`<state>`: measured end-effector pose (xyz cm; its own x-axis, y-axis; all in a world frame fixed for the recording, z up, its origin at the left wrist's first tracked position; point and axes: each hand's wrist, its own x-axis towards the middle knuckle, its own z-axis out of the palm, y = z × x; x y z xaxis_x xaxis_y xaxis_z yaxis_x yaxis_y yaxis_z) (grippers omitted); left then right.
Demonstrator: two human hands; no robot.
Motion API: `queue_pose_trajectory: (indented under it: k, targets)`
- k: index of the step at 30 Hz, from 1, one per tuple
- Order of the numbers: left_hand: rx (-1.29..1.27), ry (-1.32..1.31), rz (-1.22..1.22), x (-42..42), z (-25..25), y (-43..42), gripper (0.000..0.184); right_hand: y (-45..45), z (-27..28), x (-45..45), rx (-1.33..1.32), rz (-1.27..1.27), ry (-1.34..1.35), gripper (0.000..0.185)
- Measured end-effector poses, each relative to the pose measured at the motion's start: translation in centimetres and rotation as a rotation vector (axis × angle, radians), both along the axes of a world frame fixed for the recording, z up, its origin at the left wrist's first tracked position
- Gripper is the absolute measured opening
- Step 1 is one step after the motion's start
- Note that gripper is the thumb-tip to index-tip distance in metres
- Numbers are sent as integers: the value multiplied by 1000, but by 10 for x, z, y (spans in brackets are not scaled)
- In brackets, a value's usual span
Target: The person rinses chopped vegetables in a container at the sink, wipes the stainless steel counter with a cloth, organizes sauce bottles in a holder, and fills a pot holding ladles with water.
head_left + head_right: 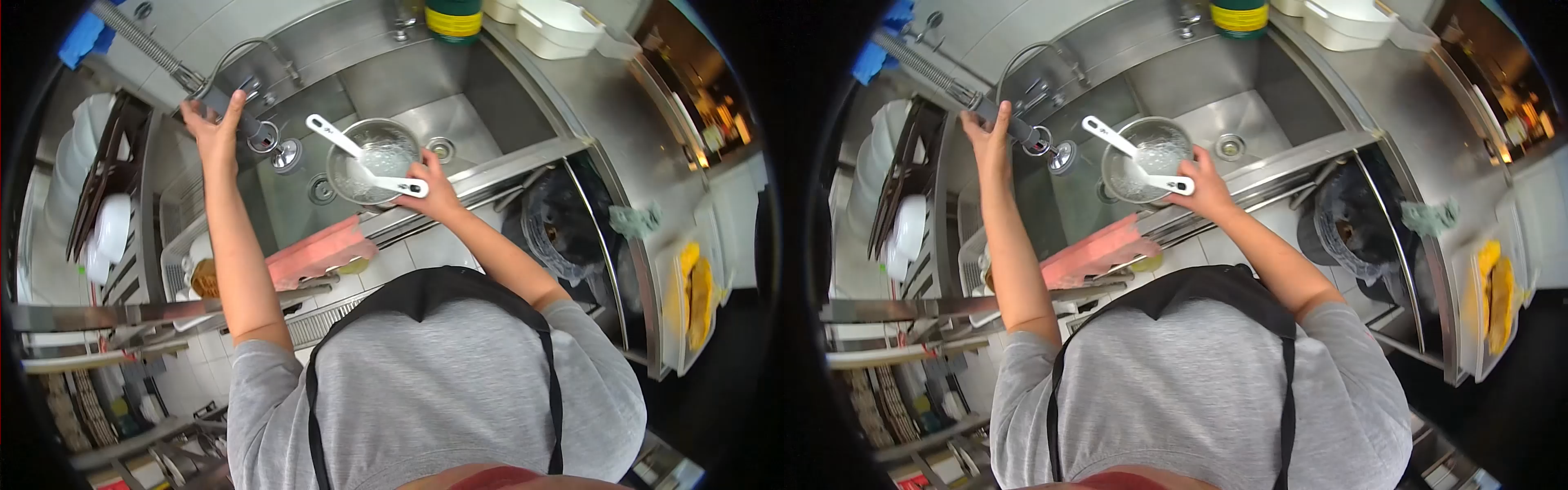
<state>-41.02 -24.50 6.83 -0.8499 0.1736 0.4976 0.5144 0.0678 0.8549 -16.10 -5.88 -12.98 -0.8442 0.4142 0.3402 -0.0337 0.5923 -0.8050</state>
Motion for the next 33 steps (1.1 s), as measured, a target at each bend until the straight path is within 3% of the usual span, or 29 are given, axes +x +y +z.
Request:
queue_pose_trajectory:
  k: [1,3,5,7,8,9,12,16,17,19,20,23,28,33]
  targets:
    - [-4,4,25,12,2,-4,93,0,0,1,-1,-19,-3,45]
    - [108,565,231,42,2,-12,79,1,-1,1,-3,-35,-5,45]
    - [219,451,60,73,-21,-13,46,1,-1,2,77,-39,1,46]
    - [-104,282,-26,75,-85,-21,26,0,7,4,12,-6,-32,46]
    - [-295,48,-94,89,-95,-12,25,-1,8,4,-18,2,-16,45]
    - [-480,5,-84,99,-100,-2,29,-1,7,5,-47,7,-3,44]
    - [-579,-182,-113,56,-183,3,32,2,5,3,-31,24,4,42]
    - [-696,-530,-210,68,-155,24,27,7,9,1,-107,68,17,40]
    - [-700,-531,-223,61,-171,20,27,7,7,2,-108,55,13,40]
    - [-746,-141,-202,38,-201,18,24,12,7,-1,-39,62,35,38]
    - [-752,-131,-231,32,-208,17,24,13,8,-2,-61,47,41,38]
    - [-762,-79,-290,43,-174,22,20,6,20,2,-195,-17,-62,37]
    - [-650,28,-330,51,-126,37,18,-4,55,15,32,-180,-8,35]
    - [-561,26,-523,72,-99,56,15,-23,86,56,84,-360,56,34]
